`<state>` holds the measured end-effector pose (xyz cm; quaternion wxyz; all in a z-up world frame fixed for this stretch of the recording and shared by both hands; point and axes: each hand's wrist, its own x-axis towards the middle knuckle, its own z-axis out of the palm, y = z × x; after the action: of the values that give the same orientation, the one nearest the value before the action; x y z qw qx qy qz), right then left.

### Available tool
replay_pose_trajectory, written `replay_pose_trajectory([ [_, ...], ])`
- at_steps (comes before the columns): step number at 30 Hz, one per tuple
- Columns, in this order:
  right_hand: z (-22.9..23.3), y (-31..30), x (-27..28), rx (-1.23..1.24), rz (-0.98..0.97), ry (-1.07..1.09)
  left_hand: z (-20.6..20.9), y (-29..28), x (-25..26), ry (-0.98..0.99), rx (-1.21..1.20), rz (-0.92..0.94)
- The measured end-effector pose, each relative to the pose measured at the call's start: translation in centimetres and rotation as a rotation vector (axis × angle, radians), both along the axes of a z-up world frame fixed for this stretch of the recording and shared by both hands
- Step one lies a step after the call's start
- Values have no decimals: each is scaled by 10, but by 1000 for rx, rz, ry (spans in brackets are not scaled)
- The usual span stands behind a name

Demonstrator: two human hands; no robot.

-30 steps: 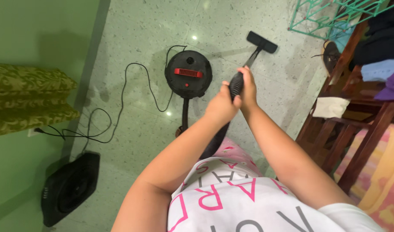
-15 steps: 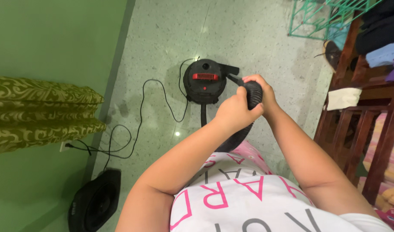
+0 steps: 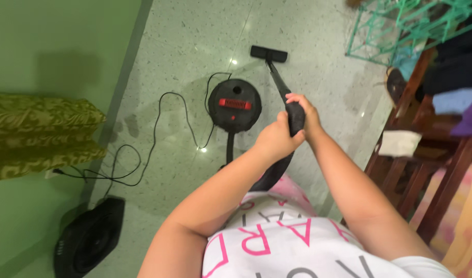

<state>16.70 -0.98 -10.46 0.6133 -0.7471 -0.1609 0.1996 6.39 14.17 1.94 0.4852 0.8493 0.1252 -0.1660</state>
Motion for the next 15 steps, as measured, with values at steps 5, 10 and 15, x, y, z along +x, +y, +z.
replay_pose_trajectory([
  [5,-49,0,78,-177,99,-306,-50,-12,76,113,-137,101],
  [10,-90,-18,164,-291,-44,260,-133,-28,147,109,12,265],
  [15,-89,-50,175,-415,-6,84,-173,-18,186,205,42,353],
])
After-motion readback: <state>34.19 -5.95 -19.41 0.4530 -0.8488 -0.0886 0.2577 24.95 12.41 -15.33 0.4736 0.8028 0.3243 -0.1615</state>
